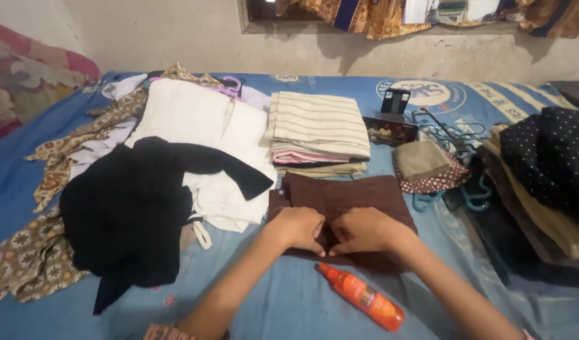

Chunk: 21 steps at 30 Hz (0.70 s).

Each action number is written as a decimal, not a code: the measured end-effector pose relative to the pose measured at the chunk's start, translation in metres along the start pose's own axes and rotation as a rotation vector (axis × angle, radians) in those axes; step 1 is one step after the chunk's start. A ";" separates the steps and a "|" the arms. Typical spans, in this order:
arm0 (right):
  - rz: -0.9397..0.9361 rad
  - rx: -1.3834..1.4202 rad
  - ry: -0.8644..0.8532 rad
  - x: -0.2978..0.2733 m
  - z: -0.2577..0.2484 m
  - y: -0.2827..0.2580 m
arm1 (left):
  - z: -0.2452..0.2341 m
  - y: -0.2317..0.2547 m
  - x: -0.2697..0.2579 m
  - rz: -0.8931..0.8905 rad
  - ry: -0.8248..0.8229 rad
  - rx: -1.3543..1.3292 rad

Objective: Fold a brown shirt on a bed.

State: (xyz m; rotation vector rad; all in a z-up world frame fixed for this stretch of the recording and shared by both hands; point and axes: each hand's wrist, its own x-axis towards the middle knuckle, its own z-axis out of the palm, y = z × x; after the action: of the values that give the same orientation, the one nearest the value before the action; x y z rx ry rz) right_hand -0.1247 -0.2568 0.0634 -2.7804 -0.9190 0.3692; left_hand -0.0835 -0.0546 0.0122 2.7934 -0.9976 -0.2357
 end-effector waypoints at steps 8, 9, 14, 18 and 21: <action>-0.183 -0.278 0.335 -0.030 0.041 0.034 | 0.047 -0.030 0.020 0.217 0.328 0.295; -0.182 -0.278 0.333 -0.032 0.043 0.039 | 0.042 -0.024 0.014 0.217 0.328 0.293; -0.088 -0.197 0.341 -0.043 0.053 0.053 | 0.039 -0.015 -0.006 0.321 0.631 0.540; -0.108 -0.180 0.322 -0.043 0.060 0.061 | 0.070 -0.018 -0.003 0.255 0.650 0.699; -0.058 -0.188 0.265 -0.042 0.064 0.064 | 0.069 -0.018 -0.005 0.227 0.703 0.765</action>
State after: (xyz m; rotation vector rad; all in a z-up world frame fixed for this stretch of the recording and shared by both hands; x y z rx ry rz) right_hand -0.1409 -0.3262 -0.0066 -2.8664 -1.0102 -0.0994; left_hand -0.0898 -0.0448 -0.0587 2.8780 -1.3577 1.3093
